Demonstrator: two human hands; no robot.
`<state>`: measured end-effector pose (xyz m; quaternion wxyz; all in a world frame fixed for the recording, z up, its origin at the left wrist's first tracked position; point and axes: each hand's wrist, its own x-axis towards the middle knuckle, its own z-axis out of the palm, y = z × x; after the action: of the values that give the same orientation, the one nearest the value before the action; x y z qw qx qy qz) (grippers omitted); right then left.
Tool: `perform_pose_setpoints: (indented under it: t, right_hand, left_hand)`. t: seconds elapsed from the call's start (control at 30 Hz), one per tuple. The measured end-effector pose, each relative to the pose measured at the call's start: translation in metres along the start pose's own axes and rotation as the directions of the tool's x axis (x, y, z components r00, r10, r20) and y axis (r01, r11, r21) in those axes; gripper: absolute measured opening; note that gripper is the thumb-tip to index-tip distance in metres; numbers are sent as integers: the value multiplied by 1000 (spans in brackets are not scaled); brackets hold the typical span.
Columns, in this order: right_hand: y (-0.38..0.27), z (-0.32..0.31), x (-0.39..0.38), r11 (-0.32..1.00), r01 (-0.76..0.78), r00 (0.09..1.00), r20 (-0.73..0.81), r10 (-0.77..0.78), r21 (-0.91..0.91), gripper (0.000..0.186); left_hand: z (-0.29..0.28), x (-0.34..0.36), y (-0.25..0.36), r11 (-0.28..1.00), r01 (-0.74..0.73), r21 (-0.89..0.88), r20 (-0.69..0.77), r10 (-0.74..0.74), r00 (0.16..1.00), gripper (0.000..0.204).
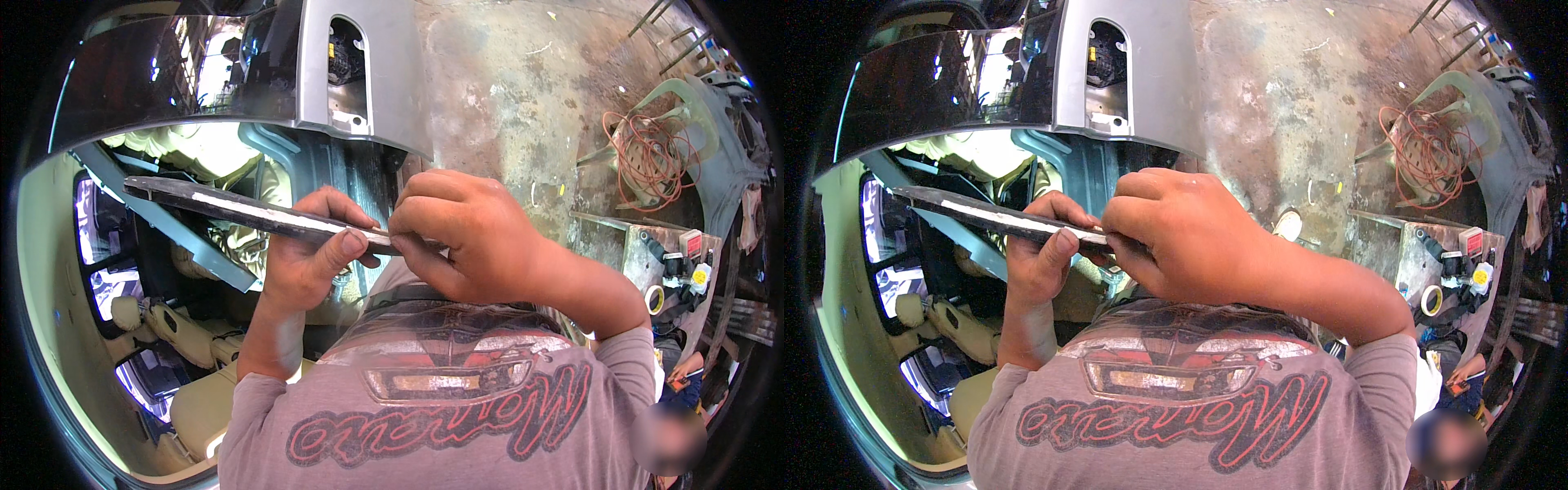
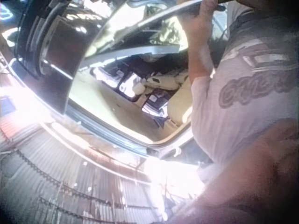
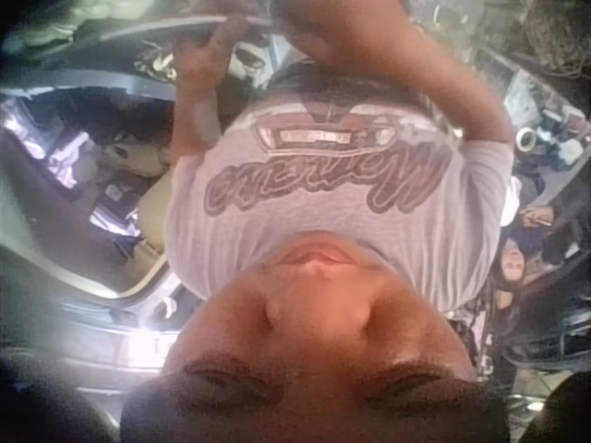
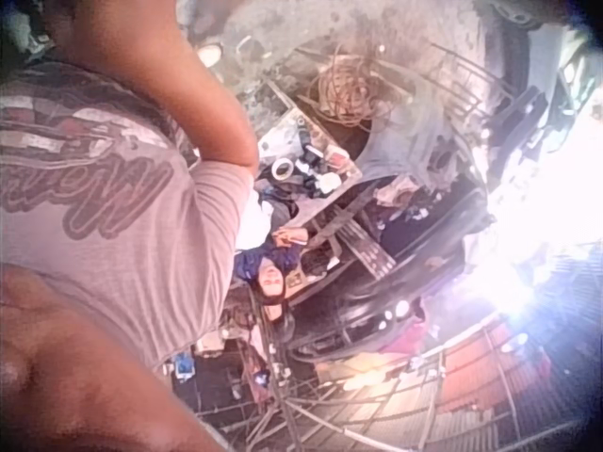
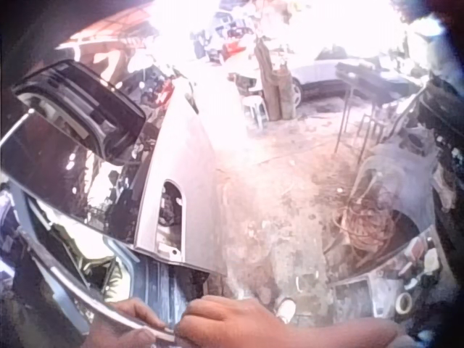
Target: The person removes a weatherstrip from a car door using a power drill and a pry tool. They then apply a white sealant to the weatherstrip using a small tool. The person works on the door panel and the weatherstrip separately.
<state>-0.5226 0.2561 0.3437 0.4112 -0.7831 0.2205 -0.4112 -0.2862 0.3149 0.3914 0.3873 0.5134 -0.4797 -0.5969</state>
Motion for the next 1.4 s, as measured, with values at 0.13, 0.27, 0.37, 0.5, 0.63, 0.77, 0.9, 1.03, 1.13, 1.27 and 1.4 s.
perform_pose_setpoints:
  t: [0.13,0.27,0.37,0.5,0.63,0.77,0.9,1.03,1.13,1.27,1.4]
  right_hand:
    - [2,0,3,998,-53,998,25,53,-19,11]
    - [18,6,-5,984,-179,984,1,179,-24,11]
    - [34,-2,-15,957,-285,958,-34,284,-45,11]
    - [36,-10,-19,929,-360,929,-62,366,83,12]
    - [35,-14,-17,991,-136,989,-51,136,9,14]
    - [13,-12,-13,999,-16,999,-40,18,47,20]
    - [2,2,-9,977,162,985,-39,-168,-139,27]
    - [7,10,-6,923,239,961,-60,-268,-303,22]
    - [2,9,-5,925,227,968,-31,-248,-305,21]
    - [-1,3,2,973,166,986,55,-159,-163,18]
    - [0,0,5,984,160,981,121,-151,-75,18]
  left_hand:
    - [1,-1,-2,1000,-16,14,7,16,1000,35]
    - [-4,-4,-3,997,-42,62,42,39,998,34]
    - [-8,-5,-7,992,-122,28,52,121,991,33]
    - [-12,-5,-10,988,-153,19,60,152,987,32]
    - [-12,-6,-11,991,-129,43,73,126,989,37]
    - [-8,-5,-7,998,-62,3,66,62,996,40]
    - [0,-3,-4,999,-49,-16,37,50,998,39]
    - [3,-2,-3,999,-32,-43,29,33,999,36]
    - [5,-2,3,1000,12,-6,47,-12,999,39]
    - [0,-3,8,982,-5,187,92,-13,996,43]
    - [-8,-1,8,955,-30,296,119,-6,993,44]
